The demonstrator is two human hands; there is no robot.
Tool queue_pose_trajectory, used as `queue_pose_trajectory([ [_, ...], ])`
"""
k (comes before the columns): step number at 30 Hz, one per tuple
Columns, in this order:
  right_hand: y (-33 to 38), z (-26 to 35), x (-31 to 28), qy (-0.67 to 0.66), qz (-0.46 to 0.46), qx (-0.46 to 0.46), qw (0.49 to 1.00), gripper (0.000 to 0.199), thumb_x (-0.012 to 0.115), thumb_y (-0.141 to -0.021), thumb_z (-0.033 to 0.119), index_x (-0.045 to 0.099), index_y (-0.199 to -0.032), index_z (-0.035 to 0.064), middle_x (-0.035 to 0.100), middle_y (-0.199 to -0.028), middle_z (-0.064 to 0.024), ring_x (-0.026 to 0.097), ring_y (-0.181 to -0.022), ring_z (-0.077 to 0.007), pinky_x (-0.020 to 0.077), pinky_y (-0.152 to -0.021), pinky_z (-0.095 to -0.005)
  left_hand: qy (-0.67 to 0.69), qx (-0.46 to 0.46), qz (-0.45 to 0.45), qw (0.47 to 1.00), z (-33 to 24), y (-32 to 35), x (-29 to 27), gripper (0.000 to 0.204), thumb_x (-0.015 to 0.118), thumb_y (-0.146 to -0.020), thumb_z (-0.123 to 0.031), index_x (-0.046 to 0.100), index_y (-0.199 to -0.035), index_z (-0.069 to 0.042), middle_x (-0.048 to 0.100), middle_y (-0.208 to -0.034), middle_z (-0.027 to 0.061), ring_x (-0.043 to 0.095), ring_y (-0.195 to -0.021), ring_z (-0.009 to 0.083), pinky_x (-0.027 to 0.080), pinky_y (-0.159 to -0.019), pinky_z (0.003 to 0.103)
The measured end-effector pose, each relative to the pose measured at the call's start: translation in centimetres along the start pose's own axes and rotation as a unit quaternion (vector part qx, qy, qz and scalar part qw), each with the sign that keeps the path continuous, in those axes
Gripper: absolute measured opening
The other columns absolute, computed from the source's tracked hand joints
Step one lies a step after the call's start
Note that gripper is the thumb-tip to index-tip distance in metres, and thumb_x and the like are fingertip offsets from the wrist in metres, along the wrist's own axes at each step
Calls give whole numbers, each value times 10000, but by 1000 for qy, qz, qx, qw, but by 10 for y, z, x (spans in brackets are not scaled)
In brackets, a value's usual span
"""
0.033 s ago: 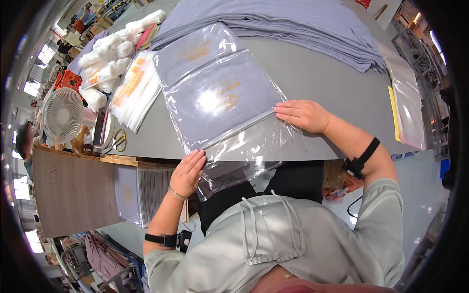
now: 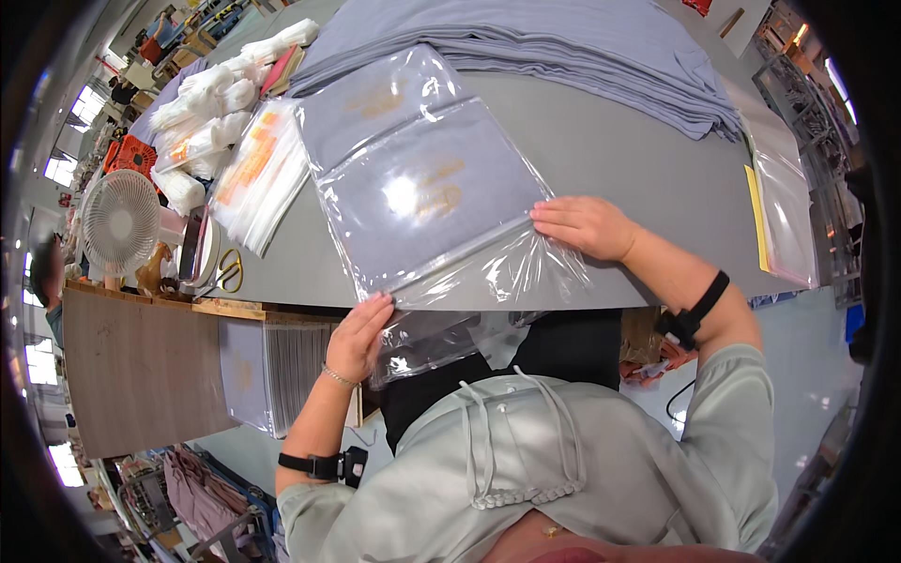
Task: The person repeatedly picks up folded gray shirts, places each into a clear plastic bag, and stacks the packaged items on the table. The person handles shirts and bags by hand, arranging them into neat piles.
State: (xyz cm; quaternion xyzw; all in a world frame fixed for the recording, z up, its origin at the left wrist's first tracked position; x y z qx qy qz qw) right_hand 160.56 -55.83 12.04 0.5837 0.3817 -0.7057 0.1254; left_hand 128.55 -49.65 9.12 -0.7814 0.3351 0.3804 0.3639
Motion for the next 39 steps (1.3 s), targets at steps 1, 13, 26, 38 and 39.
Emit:
queue_pose_trajectory([
  [1,3,5,-7,-46,-52,21,997,269,614,-820,103,622,-1081,39,563,-1233,-103,545,-1141,-232,471,-929,-355,87,-34,-8,996,3,3,-5,298,545,-833,-29,596,-1125,8,600,-1188,144,564,-1122,307,422,-990,373],
  [13,58,26,-11,-265,-344,382,816,149,524,-895,16,644,-984,21,634,-841,-74,574,-755,-178,448,-666,-265,251,-215,-230,915,12,20,-7,239,456,-937,-104,601,-826,52,619,-790,106,572,-731,176,449,-704,275],
  [26,47,0,13,-167,-215,621,735,231,492,-928,194,521,-805,1,576,-619,-110,559,-557,-278,430,-526,-361,287,-405,-218,840,41,5,10,173,489,-946,-134,464,-825,-13,497,-580,24,480,-443,78,391,-398,232],
  [38,-16,5,-7,81,-152,412,895,481,491,-906,293,425,-1310,40,417,-1354,-189,402,-1251,-345,362,-993,-453,-4,-167,2,986,15,-39,12,605,422,-778,80,366,-1372,-17,282,-1467,189,238,-1356,407,196,-1091,537],
  [39,-20,3,2,73,-113,409,903,499,490,-909,307,413,-1323,40,412,-1360,-193,393,-1260,-345,356,-1000,-456,-33,-148,-12,988,14,-37,12,597,417,-788,74,353,-1376,-9,282,-1466,190,239,-1355,408,193,-1094,532],
])
Point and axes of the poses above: each hand's wrist, its own y-axis away from the middle knuckle, its own x-axis out of the palm, z = x × y, the point moved 7 cm from there along -y, towards the middle knuckle
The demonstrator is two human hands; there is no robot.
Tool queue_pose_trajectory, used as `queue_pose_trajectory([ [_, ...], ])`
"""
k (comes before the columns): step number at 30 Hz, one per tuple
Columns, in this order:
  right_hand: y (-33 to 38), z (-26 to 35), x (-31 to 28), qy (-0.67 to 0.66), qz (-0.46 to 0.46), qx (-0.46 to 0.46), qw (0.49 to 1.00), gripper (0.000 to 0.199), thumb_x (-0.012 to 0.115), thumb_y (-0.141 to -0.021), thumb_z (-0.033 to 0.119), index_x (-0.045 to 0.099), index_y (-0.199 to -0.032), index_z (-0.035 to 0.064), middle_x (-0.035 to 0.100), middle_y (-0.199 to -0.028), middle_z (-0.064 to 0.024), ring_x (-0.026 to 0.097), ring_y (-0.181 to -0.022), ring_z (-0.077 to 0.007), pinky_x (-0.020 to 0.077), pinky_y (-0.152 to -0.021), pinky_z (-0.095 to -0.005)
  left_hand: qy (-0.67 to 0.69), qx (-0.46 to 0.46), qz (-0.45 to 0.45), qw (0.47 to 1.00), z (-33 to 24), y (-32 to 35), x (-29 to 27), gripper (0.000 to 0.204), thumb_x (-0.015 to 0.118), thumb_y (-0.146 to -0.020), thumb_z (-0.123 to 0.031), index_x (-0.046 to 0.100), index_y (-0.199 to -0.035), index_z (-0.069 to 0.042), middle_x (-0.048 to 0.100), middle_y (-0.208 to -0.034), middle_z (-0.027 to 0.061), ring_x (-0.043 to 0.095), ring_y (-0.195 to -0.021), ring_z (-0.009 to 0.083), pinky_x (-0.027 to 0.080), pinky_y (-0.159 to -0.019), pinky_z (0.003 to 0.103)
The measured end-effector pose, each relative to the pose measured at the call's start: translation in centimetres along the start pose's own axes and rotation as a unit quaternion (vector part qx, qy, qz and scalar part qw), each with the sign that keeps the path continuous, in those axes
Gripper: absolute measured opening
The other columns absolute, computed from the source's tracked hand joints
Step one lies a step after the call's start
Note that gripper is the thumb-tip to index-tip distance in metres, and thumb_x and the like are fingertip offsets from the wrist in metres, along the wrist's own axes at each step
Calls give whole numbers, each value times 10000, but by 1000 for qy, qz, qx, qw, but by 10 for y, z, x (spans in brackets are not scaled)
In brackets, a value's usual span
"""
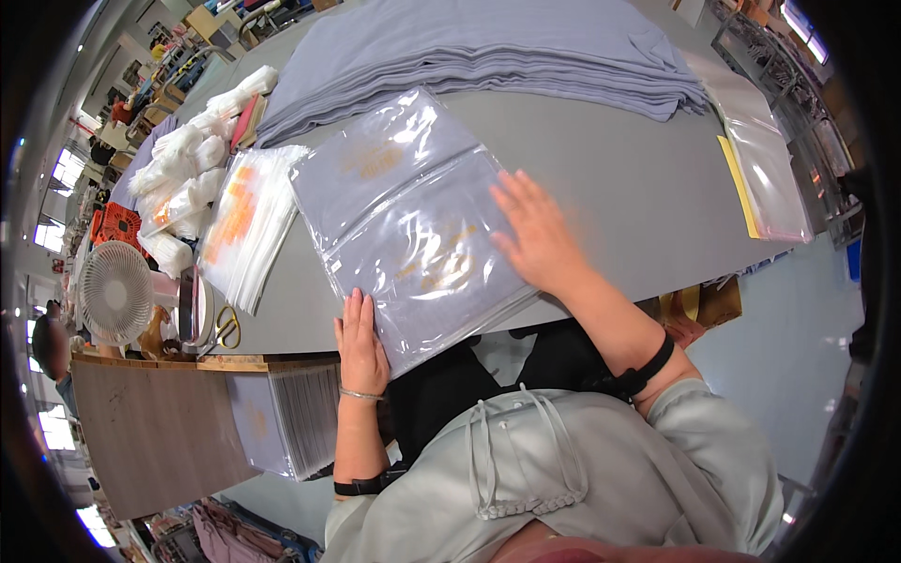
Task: The person repeatedly picks up folded gray shirts, places each into a clear plastic bag, and stacks the packaged items on the table. The person handles shirts and bags by hand, arranging them into neat piles.
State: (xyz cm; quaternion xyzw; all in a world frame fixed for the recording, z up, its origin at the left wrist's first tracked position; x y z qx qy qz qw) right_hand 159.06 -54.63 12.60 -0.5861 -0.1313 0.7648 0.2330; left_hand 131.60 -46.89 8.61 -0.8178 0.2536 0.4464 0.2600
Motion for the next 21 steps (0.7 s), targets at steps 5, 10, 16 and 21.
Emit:
queue_pose_trajectory([
  [5,1,-19,29,-44,75,140,986,588,485,-920,381,360,-1369,23,407,-1371,-215,424,-1238,-356,364,-999,-450,3,-53,-53,997,22,13,-2,533,387,-862,10,293,-1385,46,292,-1435,253,291,-1330,406,248,-1081,476],
  [10,-10,-60,50,-279,161,340,883,559,501,-920,355,396,-1335,-5,528,-1242,-224,534,-1126,-326,428,-933,-386,334,-337,-110,873,91,-13,-6,517,461,-964,-299,383,-1318,69,557,-1171,159,560,-985,192,464,-849,329],
  [16,-5,-57,-2,-454,122,248,847,485,511,-941,241,408,-1343,-8,590,-1148,-131,557,-1040,-183,432,-895,-316,565,-257,-44,783,37,-54,-16,441,548,-926,-269,481,-1232,41,574,-1161,102,557,-1011,171,430,-895,287],
  [21,-28,-106,-112,-484,-34,163,859,528,551,-932,250,395,-1351,-32,511,-1266,-104,475,-1130,-130,373,-967,-268,522,-76,-95,844,-56,-113,-62,431,533,-917,-204,441,-1265,32,559,-1178,95,548,-1022,169,422,-915,297],
])
Point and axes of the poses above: each hand's wrist, its own y-axis away from the middle knuckle, its own x-axis out of the palm, z = x × y, the point moved 7 cm from there along -y, towards the middle knuckle
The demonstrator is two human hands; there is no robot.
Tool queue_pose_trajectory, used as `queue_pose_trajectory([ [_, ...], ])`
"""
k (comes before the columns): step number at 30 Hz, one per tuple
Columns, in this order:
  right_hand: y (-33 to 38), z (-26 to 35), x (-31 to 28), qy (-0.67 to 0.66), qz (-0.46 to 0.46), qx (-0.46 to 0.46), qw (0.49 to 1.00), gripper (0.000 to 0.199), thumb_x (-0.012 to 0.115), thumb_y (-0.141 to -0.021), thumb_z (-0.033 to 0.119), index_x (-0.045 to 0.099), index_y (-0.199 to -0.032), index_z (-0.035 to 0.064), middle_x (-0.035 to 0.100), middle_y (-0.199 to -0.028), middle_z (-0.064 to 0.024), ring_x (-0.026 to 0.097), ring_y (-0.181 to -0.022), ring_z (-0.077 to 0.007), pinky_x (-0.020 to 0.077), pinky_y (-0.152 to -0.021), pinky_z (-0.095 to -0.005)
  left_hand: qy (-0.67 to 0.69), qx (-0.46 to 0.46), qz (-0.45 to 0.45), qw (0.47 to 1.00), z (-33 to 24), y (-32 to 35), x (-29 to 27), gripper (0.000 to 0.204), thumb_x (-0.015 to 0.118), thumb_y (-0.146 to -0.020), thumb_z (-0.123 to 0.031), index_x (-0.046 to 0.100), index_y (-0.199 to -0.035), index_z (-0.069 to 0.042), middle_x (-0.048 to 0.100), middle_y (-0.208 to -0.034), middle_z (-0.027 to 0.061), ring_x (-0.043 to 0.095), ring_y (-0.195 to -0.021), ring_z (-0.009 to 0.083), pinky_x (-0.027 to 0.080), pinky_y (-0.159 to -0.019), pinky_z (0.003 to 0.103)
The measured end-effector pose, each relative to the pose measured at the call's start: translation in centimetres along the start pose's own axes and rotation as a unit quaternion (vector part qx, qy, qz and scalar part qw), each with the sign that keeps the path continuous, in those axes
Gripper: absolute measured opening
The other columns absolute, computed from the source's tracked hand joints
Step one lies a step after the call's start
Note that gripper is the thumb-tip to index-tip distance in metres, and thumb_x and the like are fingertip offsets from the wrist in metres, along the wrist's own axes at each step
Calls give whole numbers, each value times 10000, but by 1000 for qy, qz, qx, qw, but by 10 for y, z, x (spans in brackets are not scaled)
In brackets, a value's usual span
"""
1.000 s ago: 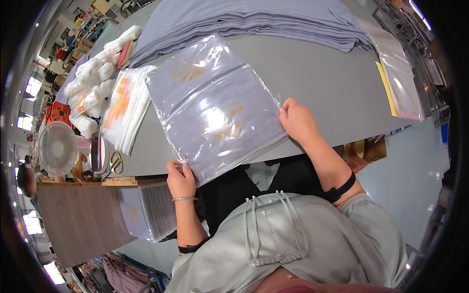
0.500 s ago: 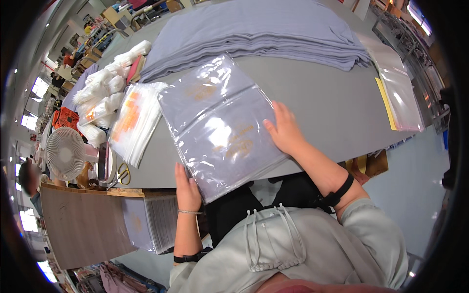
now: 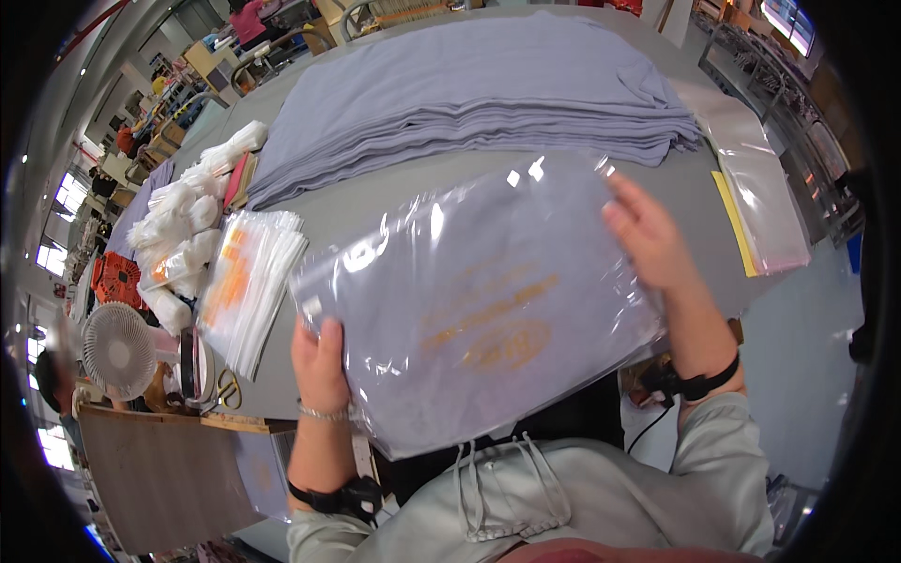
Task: The person repeatedly picks up folded gray shirts, places each into a clear plastic bag, and stacks the packaged items on the table. The person handles shirts and bags by hand, arranging them into neat piles.
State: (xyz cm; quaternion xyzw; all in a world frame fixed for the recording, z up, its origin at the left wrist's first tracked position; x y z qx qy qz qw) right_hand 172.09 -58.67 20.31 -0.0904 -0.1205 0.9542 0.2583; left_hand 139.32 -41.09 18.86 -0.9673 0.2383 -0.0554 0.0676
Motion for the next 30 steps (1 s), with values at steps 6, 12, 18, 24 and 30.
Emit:
queue_pose_trajectory([
  [6,-143,38,-104,137,-89,-87,983,597,541,-929,340,376,-1365,-34,536,-1230,-107,487,-1109,-145,381,-955,-270,-66,118,84,987,-54,-185,107,392,576,-905,-328,555,-1135,-12,615,-949,38,557,-799,84,457,-715,231],
  [12,-260,-14,-179,196,-165,-178,950,513,501,-949,354,430,-1356,51,568,-1186,-53,507,-1067,-107,383,-922,-218,134,45,138,980,1,-327,171,649,627,-868,-236,311,-1409,-66,568,-1048,54,529,-915,111,444,-729,264],
  [18,-262,-209,-167,412,-35,113,903,681,547,-887,447,370,-1378,10,507,-1287,-218,494,-1184,-301,375,-987,-343,-314,-14,219,924,160,-332,197,612,595,-833,-86,352,-1395,-74,522,-1278,167,564,-1049,230,446,-886,346],
  [24,-249,-229,-209,280,-47,86,955,662,503,-902,480,377,-1381,40,474,-1341,-194,464,-1232,-302,351,-1020,-357,-411,117,-48,903,154,-311,96,625,616,-828,-205,364,-1370,-23,500,-1249,232,572,-1057,333,450,-895,380],
  [30,-205,-220,-241,632,-28,-4,775,499,484,-924,323,418,-1364,97,412,-1392,-159,366,-1301,-315,295,-1062,-378,-115,-153,-345,919,162,-301,-77,988,722,-733,-416,155,-1453,-49,338,-1374,249,505,-1114,378,459,-885,447],
])
Point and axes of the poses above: each hand's wrist, its own y-axis away from the middle knuckle, its own x-axis out of the palm, z = x × y, the point moved 7 cm from there along -y, towards the middle knuckle
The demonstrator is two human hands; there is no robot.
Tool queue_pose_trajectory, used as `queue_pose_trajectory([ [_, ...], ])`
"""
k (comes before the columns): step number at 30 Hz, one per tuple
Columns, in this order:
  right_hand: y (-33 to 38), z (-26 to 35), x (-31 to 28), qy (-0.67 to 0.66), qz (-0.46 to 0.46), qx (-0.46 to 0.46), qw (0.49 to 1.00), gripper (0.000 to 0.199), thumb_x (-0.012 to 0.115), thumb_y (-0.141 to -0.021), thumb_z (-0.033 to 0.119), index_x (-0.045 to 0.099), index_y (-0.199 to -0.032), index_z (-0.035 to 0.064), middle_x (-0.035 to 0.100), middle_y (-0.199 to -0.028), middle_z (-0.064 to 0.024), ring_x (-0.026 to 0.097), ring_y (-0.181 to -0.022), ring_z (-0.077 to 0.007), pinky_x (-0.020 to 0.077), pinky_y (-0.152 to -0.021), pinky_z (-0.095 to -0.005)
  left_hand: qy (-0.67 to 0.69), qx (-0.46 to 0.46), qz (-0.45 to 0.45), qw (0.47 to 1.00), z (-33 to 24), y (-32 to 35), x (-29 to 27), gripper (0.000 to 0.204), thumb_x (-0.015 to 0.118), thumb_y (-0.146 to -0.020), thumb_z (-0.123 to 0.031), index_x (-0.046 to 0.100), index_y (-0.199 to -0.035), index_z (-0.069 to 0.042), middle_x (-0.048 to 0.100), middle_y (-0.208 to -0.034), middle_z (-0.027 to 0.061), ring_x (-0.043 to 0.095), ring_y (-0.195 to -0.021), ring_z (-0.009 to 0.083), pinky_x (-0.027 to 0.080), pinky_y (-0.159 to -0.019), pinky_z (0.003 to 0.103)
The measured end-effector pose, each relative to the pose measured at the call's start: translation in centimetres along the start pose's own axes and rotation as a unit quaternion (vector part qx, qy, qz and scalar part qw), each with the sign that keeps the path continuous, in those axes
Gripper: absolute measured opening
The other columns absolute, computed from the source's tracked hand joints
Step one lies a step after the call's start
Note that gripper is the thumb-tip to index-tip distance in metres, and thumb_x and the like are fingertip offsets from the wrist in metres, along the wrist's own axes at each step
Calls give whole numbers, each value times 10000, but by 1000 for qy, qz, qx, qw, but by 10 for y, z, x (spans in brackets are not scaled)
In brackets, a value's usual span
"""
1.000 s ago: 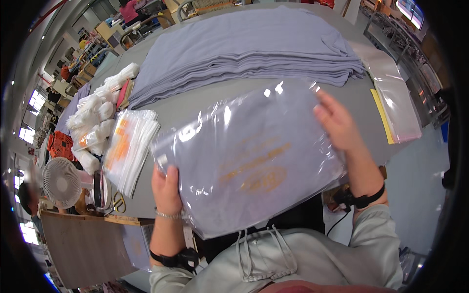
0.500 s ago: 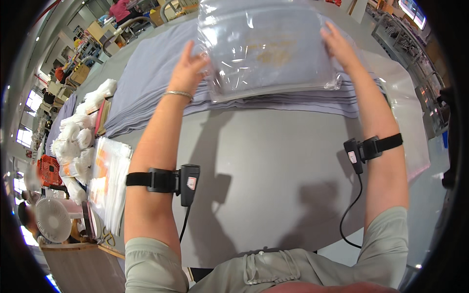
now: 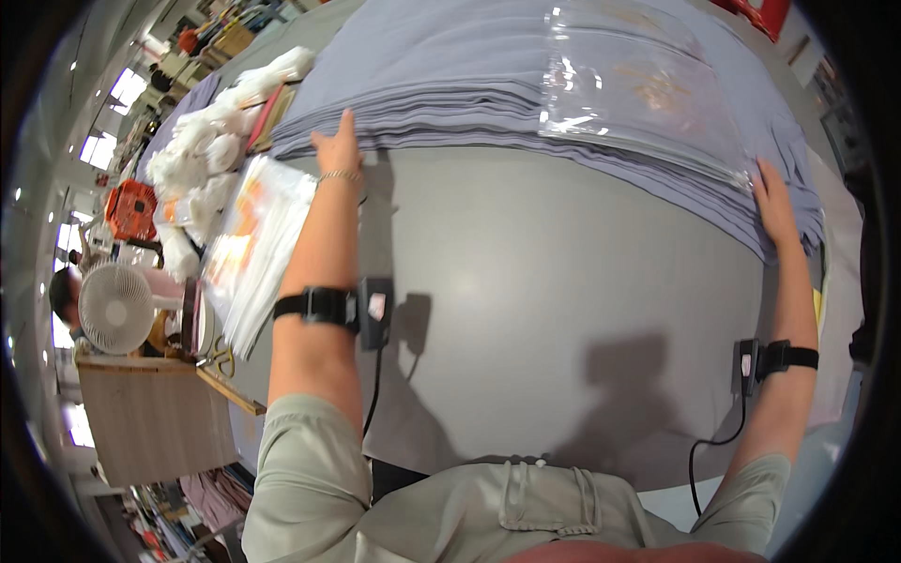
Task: The person repeatedly picks up folded gray shirts, places each into a clear plastic bag, and stacks the packaged items on the table. The person handles shirts and bags by hand, arranging them into neat piles.
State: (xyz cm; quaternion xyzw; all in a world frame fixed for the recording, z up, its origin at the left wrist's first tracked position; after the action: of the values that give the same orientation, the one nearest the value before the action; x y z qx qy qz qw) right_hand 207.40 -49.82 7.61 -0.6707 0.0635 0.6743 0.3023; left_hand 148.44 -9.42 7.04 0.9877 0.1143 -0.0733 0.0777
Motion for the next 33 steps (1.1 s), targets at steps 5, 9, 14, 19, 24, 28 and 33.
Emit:
queue_pose_trajectory([
  [5,19,-13,29,125,0,35,992,569,504,-892,244,320,-1427,182,303,-1466,-110,289,-1348,-293,281,-1061,-433,-311,86,13,946,-22,-42,57,970,695,-691,-410,184,-1466,-131,300,-1336,371,429,-1200,469,389,-1005,440],
  [9,16,-19,34,132,-2,23,991,582,502,-885,228,309,-1431,171,302,-1466,-101,288,-1349,-292,282,-1055,-443,-371,156,62,914,-18,-74,103,785,619,-735,-299,299,-1434,-137,332,-1352,328,428,-1221,422,370,-1030,400],
  [14,13,-24,35,120,-5,29,992,574,488,-890,229,307,-1429,151,293,-1473,-87,299,-1340,-294,296,-1045,-442,-381,255,92,884,-34,-117,156,702,563,-740,-252,374,-1396,-87,436,-1317,292,437,-1224,394,369,-1031,373],
  [19,8,-16,36,132,-26,30,991,537,447,-919,276,321,-1422,140,300,-1471,-77,306,-1335,-299,309,-1035,-441,-396,314,93,858,-40,-121,162,719,572,-765,-334,361,-1391,-51,519,-1247,273,453,-1192,406,387,-1007,396],
  [24,5,0,32,181,3,60,982,526,432,-934,318,339,-1417,132,297,-1470,-108,294,-1338,-315,292,-1049,-425,-428,256,-3,867,-20,-80,105,721,540,-848,-483,304,-1432,-133,404,-1269,339,467,-1141,441,384,-989,442],
  [28,31,32,6,91,-17,28,995,535,448,-934,310,339,-1408,89,292,-1462,-159,271,-1346,-342,255,-1077,-432,-358,316,38,878,-28,-2,48,734,550,-858,-376,233,-1436,-53,260,-1384,354,408,-1211,456,372,-1000,438],
  [33,120,90,-68,16,0,-70,997,587,558,-856,145,342,-1392,45,305,-1444,-189,293,-1328,-366,241,-1092,-427,-554,449,76,697,-18,93,-89,866,693,-725,-297,255,-1420,-24,217,-1452,275,186,-1367,413,204,-1082,540],
])
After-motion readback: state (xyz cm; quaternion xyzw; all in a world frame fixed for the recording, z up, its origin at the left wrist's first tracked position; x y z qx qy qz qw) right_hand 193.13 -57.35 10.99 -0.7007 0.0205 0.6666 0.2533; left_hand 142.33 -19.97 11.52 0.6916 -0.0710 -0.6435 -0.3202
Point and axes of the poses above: each hand's wrist, its own y-axis away from the middle knuckle, its own x-axis out of the palm, z = x × y, the point moved 7 cm from there along -y, towards the middle knuckle
